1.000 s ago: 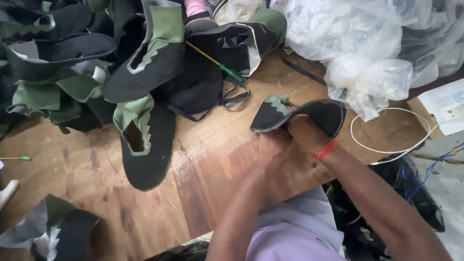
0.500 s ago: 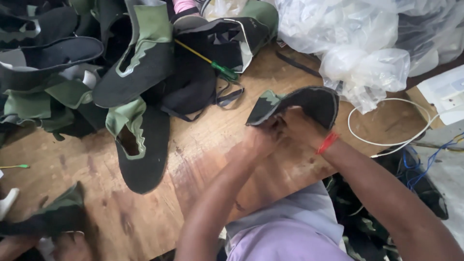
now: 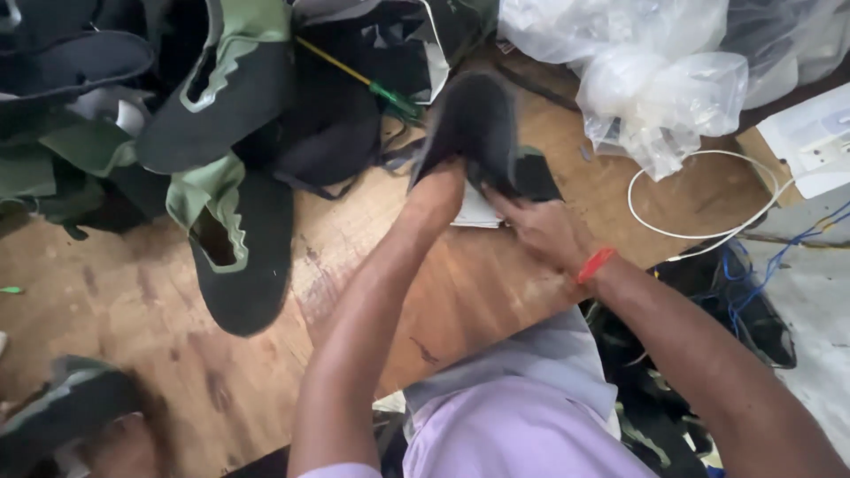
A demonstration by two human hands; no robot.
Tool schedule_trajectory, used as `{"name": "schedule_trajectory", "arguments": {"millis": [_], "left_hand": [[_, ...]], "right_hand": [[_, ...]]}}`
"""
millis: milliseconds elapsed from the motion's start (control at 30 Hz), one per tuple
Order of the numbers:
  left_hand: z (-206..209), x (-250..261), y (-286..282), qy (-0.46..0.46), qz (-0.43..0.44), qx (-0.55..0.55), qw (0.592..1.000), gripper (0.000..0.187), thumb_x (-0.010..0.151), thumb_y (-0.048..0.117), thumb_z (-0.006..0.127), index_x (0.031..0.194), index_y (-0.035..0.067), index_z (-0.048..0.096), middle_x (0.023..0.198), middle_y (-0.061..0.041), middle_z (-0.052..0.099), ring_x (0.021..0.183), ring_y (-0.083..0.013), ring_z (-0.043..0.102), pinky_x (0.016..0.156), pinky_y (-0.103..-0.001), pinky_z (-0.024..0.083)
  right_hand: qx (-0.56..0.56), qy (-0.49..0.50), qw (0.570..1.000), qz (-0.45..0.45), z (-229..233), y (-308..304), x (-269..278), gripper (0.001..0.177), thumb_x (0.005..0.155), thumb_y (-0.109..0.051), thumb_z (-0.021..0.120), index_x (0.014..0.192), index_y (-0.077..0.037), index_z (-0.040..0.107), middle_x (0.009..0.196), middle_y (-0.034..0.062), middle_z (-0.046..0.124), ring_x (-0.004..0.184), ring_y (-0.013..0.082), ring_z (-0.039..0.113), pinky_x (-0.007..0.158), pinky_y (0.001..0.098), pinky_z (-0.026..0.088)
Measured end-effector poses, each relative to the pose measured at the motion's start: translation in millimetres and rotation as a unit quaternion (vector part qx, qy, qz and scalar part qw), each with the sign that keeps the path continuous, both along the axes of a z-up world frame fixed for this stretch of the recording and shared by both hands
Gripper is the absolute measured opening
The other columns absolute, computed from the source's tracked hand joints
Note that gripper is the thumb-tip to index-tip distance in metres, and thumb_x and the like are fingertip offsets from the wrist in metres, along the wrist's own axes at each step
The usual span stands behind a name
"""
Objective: The person picks up foam shoe uppers from a pile on the work table and turns each one inside out by hand, working the fabric through with both fingers, then sets the turned upper back on the table and reaches for the next one.
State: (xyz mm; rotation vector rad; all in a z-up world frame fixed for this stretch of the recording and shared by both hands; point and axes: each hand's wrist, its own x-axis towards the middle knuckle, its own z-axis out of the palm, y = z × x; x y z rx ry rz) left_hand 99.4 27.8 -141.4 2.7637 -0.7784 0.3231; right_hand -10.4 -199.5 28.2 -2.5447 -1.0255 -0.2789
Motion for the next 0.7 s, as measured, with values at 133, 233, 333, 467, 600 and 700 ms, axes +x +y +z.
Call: {"name": "schedule_trajectory", "arguments": {"millis": [133, 233, 333, 467, 600, 700], "left_hand": [[135, -32, -7, 0.21, 0.007, -0.109, 0.972, 0.046, 0.072, -0.005, 0.063, 0.116, 0.008, 0.069, 0.109, -0.021, 0.069, 0.106, -0.0383, 0.066, 0.091, -0.046, 0.053], [178, -53, -7, 0.194, -0.054, -0.154, 0.967, 0.036, 0.07, -0.001, 0.072, 0.105, 0.002, 0.067, 0.112, -0.02, 0.067, 0.108, -0.0401, 0.064, 0.09, -0.047, 0.051], [173, -60, -7, 0.138, -0.037, -0.11, 0.984, 0.017, 0.087, 0.004, 0.068, 0.104, 0.007, 0.069, 0.115, -0.016, 0.069, 0.112, -0.0353, 0.067, 0.092, -0.044, 0.054], [173, -72, 1, 0.001, -0.146, -0.187, 0.971, 0.024, 0.082, 0.002, 0.066, 0.106, 0.004, 0.065, 0.116, -0.019, 0.066, 0.109, -0.0395, 0.064, 0.088, -0.046, 0.052], [161, -94, 12, 0.175, -0.085, -0.207, 0.959, 0.014, 0.095, 0.008, 0.069, 0.088, 0.003, 0.058, 0.092, -0.017, 0.062, 0.092, -0.0364, 0.066, 0.08, -0.047, 0.05], [168, -98, 9, 0.118, -0.095, -0.241, 0.959, 0.01, 0.089, 0.003, 0.066, 0.095, 0.005, 0.058, 0.095, -0.018, 0.061, 0.093, -0.0389, 0.063, 0.081, -0.048, 0.049]], "right_hand": [[-0.017, 0.179, 0.977, -0.116, -7, -7, 12, 0.048, 0.101, -0.028, 0.052, 0.148, -0.023, 0.062, 0.071, 0.02, 0.069, 0.058, 0.0398, 0.065, 0.05, 0.0512, 0.049], [-0.038, 0.004, 0.999, -0.009, -39, -18, 22, 0.025, 0.111, -0.029, 0.048, 0.126, -0.016, 0.064, 0.09, 0.0146, 0.072, 0.058, 0.0364, 0.063, 0.054, 0.0504, 0.048], [-0.017, 0.126, 0.982, -0.138, -21, -6, 26, 0.036, 0.103, -0.035, 0.052, 0.134, -0.025, 0.066, 0.062, 0.0223, 0.064, 0.053, 0.0424, 0.063, 0.05, 0.0543, 0.048], [-0.051, 0.1, 0.985, -0.129, -31, -8, 22, 0.04, 0.099, -0.043, 0.053, 0.13, -0.022, 0.067, 0.062, 0.0192, 0.066, 0.052, 0.0412, 0.064, 0.05, 0.0542, 0.05], [-0.119, 0.099, 0.977, -0.144, -55, -7, 13, 0.027, 0.101, -0.047, 0.051, 0.112, -0.035, 0.073, 0.072, 0.0157, 0.07, 0.064, 0.0391, 0.068, 0.056, 0.0547, 0.053], [-0.092, 0.059, 0.987, -0.121, -33, 2, 1, 0.049, 0.092, -0.023, 0.051, 0.139, -0.024, 0.066, 0.071, 0.0189, 0.07, 0.058, 0.0376, 0.069, 0.05, 0.0522, 0.053]]}}
